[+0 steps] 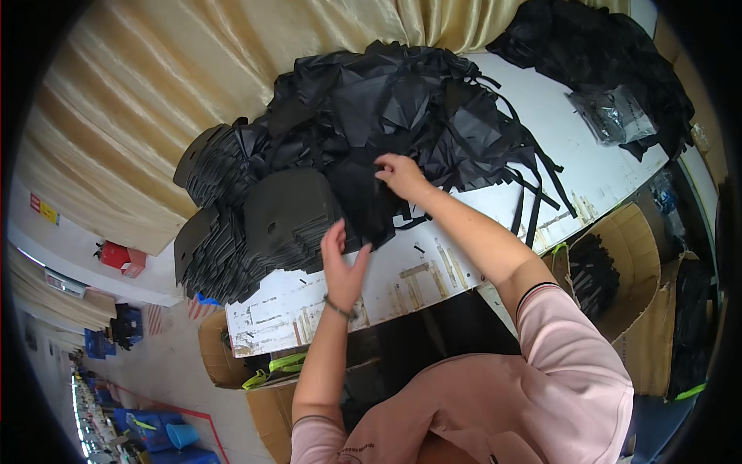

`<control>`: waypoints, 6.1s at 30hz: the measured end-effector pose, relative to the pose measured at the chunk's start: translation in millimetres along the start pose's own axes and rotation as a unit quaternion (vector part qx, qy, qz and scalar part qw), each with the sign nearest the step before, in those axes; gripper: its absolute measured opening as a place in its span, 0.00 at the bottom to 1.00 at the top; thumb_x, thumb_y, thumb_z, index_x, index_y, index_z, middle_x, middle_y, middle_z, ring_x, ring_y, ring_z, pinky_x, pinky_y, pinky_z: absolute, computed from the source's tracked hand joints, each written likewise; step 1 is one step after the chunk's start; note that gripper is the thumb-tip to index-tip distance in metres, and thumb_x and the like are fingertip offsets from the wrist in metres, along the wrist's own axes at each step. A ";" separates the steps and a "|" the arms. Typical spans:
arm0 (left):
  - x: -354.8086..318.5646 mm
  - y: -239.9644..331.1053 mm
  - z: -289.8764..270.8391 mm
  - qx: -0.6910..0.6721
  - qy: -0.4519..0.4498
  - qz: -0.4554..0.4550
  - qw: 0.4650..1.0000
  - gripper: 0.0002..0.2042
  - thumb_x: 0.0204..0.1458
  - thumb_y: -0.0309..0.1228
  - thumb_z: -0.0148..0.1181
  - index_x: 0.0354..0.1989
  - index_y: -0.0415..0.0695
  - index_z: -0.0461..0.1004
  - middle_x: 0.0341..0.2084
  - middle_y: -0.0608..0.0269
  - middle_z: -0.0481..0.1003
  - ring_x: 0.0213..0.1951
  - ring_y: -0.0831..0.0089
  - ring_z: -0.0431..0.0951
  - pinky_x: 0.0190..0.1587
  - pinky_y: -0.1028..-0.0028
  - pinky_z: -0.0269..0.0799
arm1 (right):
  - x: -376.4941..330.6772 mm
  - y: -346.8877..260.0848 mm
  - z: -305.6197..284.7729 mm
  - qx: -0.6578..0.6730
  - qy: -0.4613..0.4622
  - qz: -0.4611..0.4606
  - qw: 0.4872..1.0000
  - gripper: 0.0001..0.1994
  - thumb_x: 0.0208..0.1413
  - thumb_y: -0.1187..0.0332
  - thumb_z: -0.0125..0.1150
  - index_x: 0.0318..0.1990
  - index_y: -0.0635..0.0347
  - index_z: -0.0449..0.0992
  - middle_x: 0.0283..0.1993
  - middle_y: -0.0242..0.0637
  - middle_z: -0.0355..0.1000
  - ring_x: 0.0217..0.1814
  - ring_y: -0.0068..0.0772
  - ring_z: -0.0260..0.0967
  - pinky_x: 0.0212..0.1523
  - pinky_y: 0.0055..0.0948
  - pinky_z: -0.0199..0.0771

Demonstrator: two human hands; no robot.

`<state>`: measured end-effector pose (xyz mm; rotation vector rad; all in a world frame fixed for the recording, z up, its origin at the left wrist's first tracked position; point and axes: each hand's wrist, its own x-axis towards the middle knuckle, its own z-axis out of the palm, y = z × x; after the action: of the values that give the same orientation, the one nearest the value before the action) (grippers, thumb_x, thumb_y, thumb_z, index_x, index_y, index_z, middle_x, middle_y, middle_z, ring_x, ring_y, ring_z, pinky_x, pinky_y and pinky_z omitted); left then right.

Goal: Inspecting and sorting black synthetic material components at a manufacturing workbench.

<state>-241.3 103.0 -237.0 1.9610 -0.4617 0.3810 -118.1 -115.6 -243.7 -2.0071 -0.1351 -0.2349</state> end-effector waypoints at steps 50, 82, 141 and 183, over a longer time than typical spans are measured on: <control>-132.7 23.0 -38.2 0.264 0.034 0.050 0.963 0.21 0.47 0.30 0.63 0.51 0.42 0.69 0.54 0.48 0.66 0.59 0.49 0.64 0.62 0.55 0.55 | -219.6 -28.7 42.9 -0.138 -0.202 -0.062 0.968 0.20 0.54 0.56 0.61 0.44 0.66 0.72 0.47 0.53 0.73 0.49 0.55 0.71 0.47 0.43 0.70; -102.3 -32.9 -146.7 0.327 -0.100 0.037 0.939 0.12 0.36 0.20 0.61 0.33 0.43 0.75 0.32 0.54 0.74 0.38 0.51 0.72 0.42 0.60 0.67 | -189.9 27.0 -140.8 0.155 -0.080 0.224 0.959 0.25 0.52 0.72 0.66 0.56 0.56 0.64 0.38 0.32 0.75 0.33 0.20 0.71 0.26 0.22 0.70; -38.6 62.7 -75.5 -0.326 0.088 -0.071 0.939 0.16 0.55 0.17 0.54 0.52 0.39 0.67 0.48 0.63 0.70 0.50 0.74 0.69 0.57 0.73 0.62 | -155.2 -135.3 47.7 0.257 -0.147 -0.099 0.950 0.07 0.59 0.70 0.58 0.33 0.65 0.73 0.24 0.28 0.71 0.26 0.13 0.67 0.28 0.16 0.66; -142.5 27.3 -25.9 -0.311 -0.143 -0.368 0.865 0.22 0.64 0.45 0.43 0.42 0.36 0.76 0.40 0.53 0.77 0.44 0.65 0.77 0.49 0.67 0.71 | -208.0 69.2 -104.9 0.106 -0.101 0.306 0.941 0.15 0.49 0.71 0.70 0.41 0.64 0.71 0.32 0.34 0.75 0.27 0.20 0.69 0.22 0.19 0.63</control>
<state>-380.7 137.3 -270.3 1.4049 0.0240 -0.5058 -317.9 -238.2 -307.4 -1.7586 0.3228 0.3689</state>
